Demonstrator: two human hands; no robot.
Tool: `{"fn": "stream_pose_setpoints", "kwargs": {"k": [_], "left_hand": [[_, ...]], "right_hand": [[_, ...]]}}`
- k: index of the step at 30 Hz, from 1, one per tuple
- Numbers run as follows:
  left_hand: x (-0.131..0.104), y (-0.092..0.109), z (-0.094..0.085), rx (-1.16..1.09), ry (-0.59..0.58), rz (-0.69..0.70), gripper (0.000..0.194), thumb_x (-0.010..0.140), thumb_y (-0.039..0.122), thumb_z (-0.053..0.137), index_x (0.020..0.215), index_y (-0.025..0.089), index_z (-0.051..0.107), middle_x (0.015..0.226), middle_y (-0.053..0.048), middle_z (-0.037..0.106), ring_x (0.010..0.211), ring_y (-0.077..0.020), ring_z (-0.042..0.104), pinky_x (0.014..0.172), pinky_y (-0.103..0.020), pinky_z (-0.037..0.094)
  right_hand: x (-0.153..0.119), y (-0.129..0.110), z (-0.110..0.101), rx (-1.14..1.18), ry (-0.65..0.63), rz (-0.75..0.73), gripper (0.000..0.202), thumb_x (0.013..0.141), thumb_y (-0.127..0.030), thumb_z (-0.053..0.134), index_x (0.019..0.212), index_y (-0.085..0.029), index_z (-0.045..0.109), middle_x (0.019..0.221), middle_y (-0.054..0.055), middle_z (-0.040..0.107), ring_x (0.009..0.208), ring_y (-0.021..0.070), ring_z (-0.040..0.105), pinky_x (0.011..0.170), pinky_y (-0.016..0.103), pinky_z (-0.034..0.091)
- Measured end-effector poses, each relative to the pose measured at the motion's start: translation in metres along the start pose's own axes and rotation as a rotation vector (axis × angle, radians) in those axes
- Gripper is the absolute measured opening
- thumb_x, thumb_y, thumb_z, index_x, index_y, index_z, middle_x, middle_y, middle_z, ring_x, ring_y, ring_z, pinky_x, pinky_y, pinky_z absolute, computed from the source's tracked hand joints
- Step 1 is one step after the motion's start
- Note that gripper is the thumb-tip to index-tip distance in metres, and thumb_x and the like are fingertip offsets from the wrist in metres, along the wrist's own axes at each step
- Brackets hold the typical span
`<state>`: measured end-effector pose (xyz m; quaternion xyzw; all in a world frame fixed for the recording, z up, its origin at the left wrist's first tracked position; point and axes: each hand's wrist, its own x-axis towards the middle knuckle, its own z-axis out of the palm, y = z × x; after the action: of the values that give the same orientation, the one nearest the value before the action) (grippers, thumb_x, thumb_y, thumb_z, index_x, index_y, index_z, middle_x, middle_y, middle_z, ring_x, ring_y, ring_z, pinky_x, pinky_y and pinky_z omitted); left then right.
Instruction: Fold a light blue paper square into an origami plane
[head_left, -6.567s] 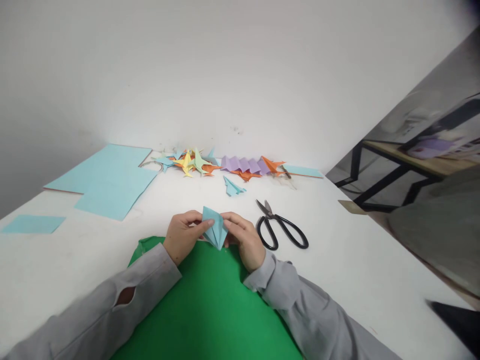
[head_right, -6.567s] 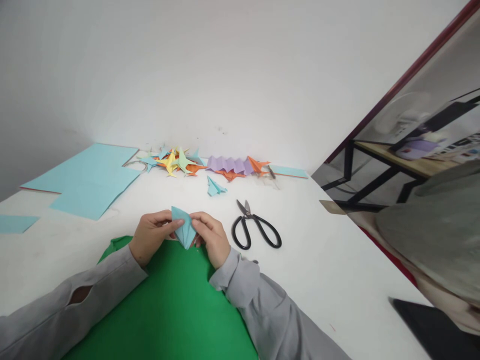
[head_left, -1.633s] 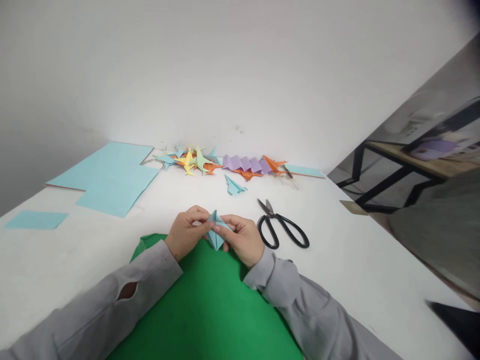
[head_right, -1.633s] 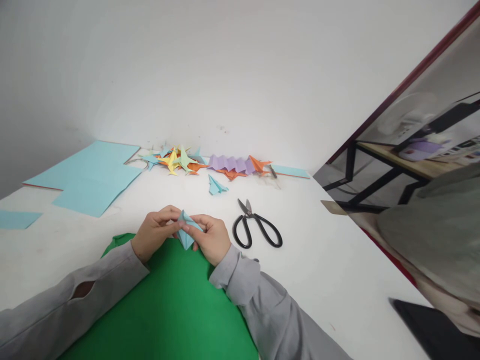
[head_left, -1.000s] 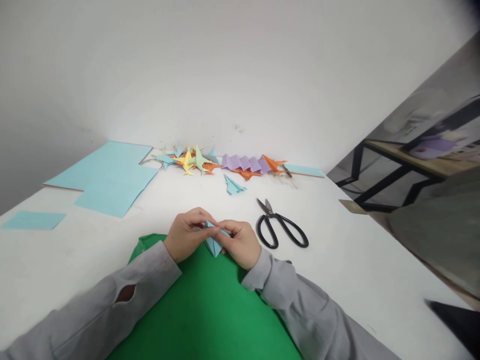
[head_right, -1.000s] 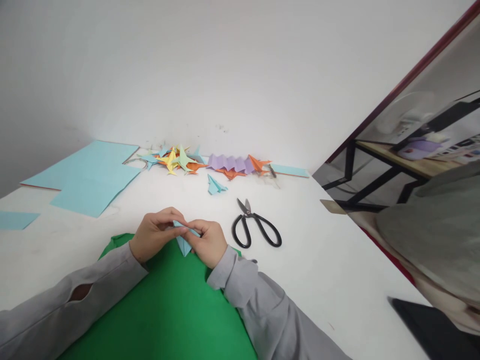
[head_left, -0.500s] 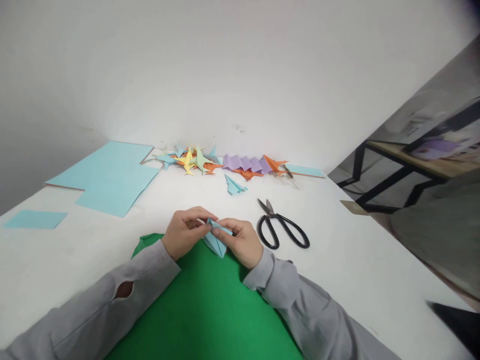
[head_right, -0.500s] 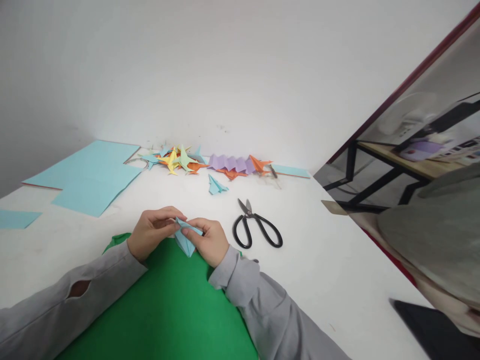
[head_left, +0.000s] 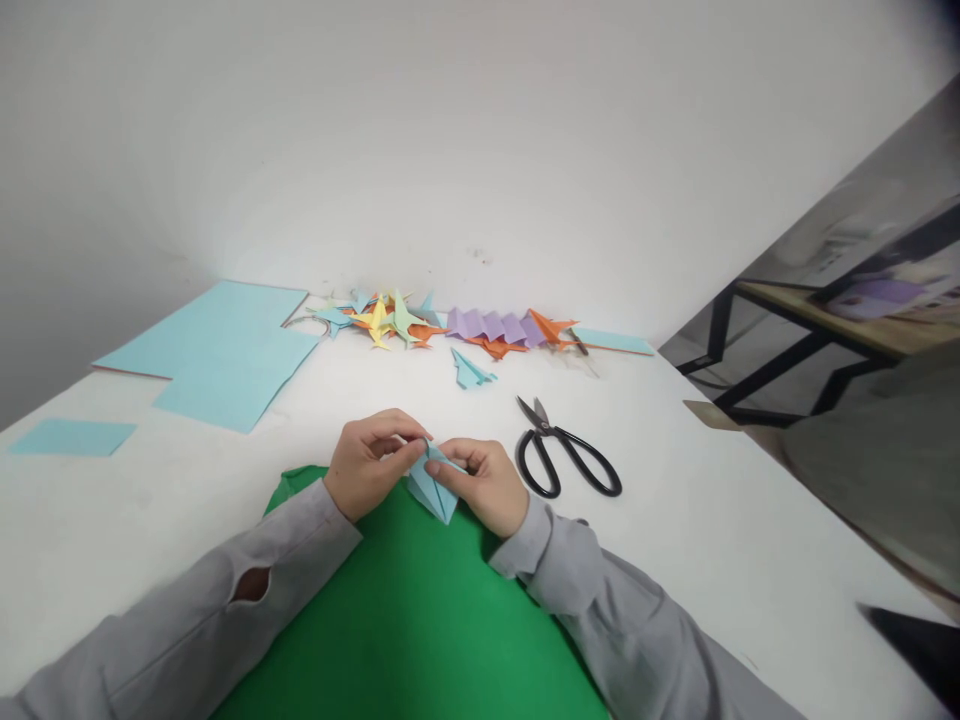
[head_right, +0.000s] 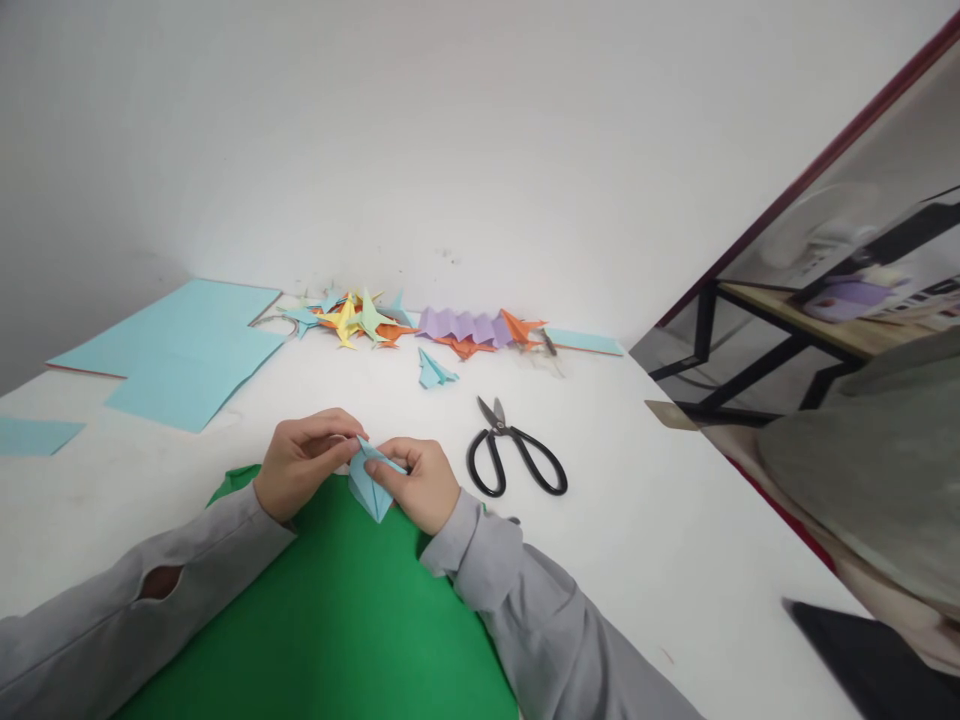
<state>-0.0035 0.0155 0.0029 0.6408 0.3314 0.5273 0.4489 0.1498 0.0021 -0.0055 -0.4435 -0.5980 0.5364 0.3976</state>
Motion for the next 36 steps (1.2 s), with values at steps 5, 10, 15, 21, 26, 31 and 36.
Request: {"fn": "stream_pose_setpoints", "kwargs": {"k": [5,10,15,21,26,31,36], "left_hand": [[-0.0001,-0.0005,-0.0009,0.011,-0.025,0.012,0.008,0.070,0.017,0.060,0.075,0.014,0.066,0.076,-0.007,0.060,0.071,-0.0149,0.056,0.053,-0.023,0.045],[-0.0007,-0.0010,-0.0020,0.040,-0.080,0.029,0.009,0.070,0.016,0.060,0.076,0.014,0.067,0.077,-0.007,0.060,0.071,-0.0150,0.056,0.055,-0.024,0.046],[-0.0003,0.0009,-0.0020,0.037,-0.091,0.028,0.009,0.070,0.018,0.061,0.074,0.014,0.067,0.075,-0.007,0.061,0.068,-0.0146,0.056,0.052,-0.024,0.045],[-0.0003,0.0029,-0.0025,0.087,-0.099,0.037,0.006,0.069,0.017,0.060,0.069,0.014,0.065,0.070,-0.006,0.060,0.064,-0.0135,0.055,0.052,-0.023,0.044],[0.0004,0.0002,-0.0027,0.068,-0.058,-0.007,0.007,0.070,0.018,0.060,0.068,0.013,0.064,0.070,-0.005,0.059,0.059,-0.0118,0.054,0.049,-0.022,0.044],[0.0024,-0.0024,-0.0030,-0.049,-0.011,-0.102,0.010,0.066,0.022,0.064,0.065,0.012,0.063,0.069,-0.004,0.058,0.052,-0.0097,0.052,0.045,-0.022,0.045],[0.0042,-0.0007,-0.0046,-0.065,0.024,-0.137,0.010,0.065,0.022,0.065,0.064,0.012,0.065,0.066,-0.003,0.058,0.050,-0.0085,0.050,0.043,-0.022,0.044]], "right_hand": [[-0.0003,0.0016,-0.0001,0.070,-0.023,-0.001,0.018,0.066,-0.031,0.064,0.066,-0.014,0.063,0.050,-0.002,0.057,0.041,0.0072,0.044,0.040,0.020,0.033],[-0.0005,0.0004,-0.0008,0.107,-0.027,-0.009,0.014,0.064,-0.028,0.064,0.063,-0.014,0.062,0.050,-0.002,0.056,0.044,0.0079,0.045,0.041,0.020,0.032],[-0.0007,-0.0007,-0.0014,0.147,-0.028,0.044,0.010,0.061,-0.023,0.063,0.059,-0.013,0.061,0.046,-0.003,0.053,0.042,0.0067,0.042,0.041,0.019,0.030],[-0.0005,-0.0007,-0.0017,0.124,-0.021,0.058,0.008,0.060,-0.019,0.060,0.055,-0.014,0.059,0.043,-0.005,0.049,0.038,0.0057,0.038,0.037,0.018,0.026],[-0.0008,-0.0017,-0.0011,0.106,-0.012,0.052,0.008,0.060,-0.019,0.059,0.054,-0.014,0.058,0.043,-0.005,0.048,0.039,0.0057,0.037,0.037,0.018,0.026],[-0.0001,-0.0007,-0.0013,0.085,0.000,0.021,0.008,0.061,-0.021,0.059,0.057,-0.014,0.058,0.047,-0.004,0.049,0.042,0.0067,0.039,0.040,0.019,0.028],[0.0003,-0.0004,-0.0017,0.052,0.001,0.006,0.009,0.062,-0.022,0.058,0.056,-0.015,0.057,0.047,-0.004,0.048,0.044,0.0072,0.038,0.042,0.019,0.029]]}}
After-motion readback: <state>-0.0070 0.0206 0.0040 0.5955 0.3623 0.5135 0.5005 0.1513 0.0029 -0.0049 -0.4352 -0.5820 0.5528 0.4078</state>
